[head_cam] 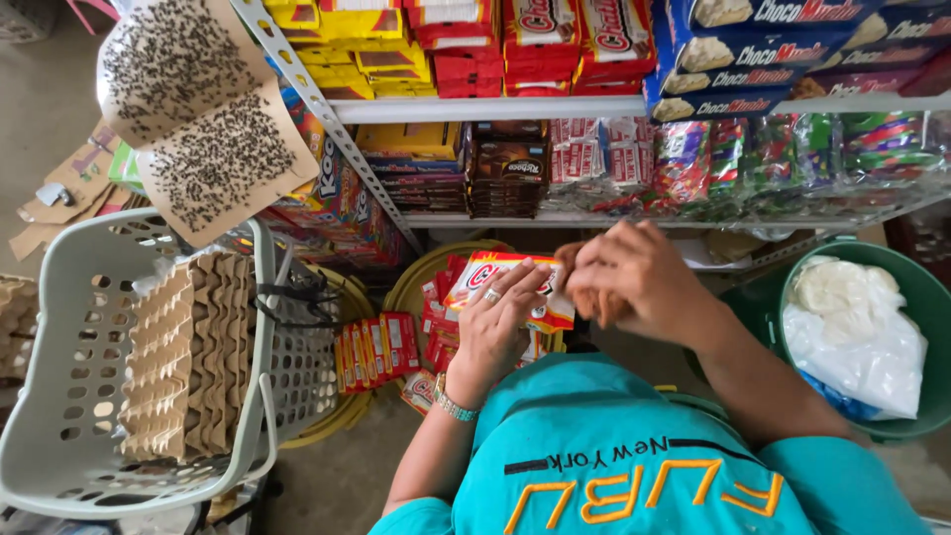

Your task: Wiping individual snack bars with a cloth and organizing them on the shelves.

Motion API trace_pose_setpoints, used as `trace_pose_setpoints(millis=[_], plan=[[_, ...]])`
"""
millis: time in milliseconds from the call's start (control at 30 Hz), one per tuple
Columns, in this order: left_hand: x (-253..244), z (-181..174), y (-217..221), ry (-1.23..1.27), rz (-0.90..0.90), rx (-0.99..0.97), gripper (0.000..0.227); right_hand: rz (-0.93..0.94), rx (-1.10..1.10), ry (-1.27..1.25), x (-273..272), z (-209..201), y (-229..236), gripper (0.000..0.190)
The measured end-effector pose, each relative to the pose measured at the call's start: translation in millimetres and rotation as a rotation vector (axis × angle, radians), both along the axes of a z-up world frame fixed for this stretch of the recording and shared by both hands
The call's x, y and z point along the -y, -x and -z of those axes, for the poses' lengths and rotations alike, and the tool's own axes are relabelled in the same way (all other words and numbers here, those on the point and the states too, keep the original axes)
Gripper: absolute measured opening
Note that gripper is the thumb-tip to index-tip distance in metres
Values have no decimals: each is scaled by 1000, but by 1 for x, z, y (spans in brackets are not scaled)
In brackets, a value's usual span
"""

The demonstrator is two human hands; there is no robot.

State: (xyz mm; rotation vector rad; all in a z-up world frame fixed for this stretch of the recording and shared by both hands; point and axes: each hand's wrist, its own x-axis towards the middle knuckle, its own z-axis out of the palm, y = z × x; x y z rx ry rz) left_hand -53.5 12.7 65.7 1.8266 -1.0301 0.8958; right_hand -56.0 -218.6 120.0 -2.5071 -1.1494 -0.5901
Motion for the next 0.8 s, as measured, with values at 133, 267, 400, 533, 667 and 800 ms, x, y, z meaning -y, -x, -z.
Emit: trace_pose_setpoints(millis=[133, 267, 400, 533, 667, 800], plan=[[1, -4, -2, -31, -7, -11, 15, 51, -50, 21, 6, 7, 0, 38], [3, -3, -4, -100, 88, -7, 15, -68, -57, -16, -19, -24, 25, 20], [2, 0, -1, -85, 127, -41, 20, -69, -102, -27, 0, 0, 14, 26], [-13, 36, -5, 47, 193, -225, 47, -37, -284, -196, 29, 29, -11, 33], [-9, 32, -8, 453, 128, -427, 37, 0, -633, -823, 44, 81, -26, 15], [19, 56, -8, 1065, 313, -848, 75, 85, -695, -1044, -16, 77, -3, 18]])
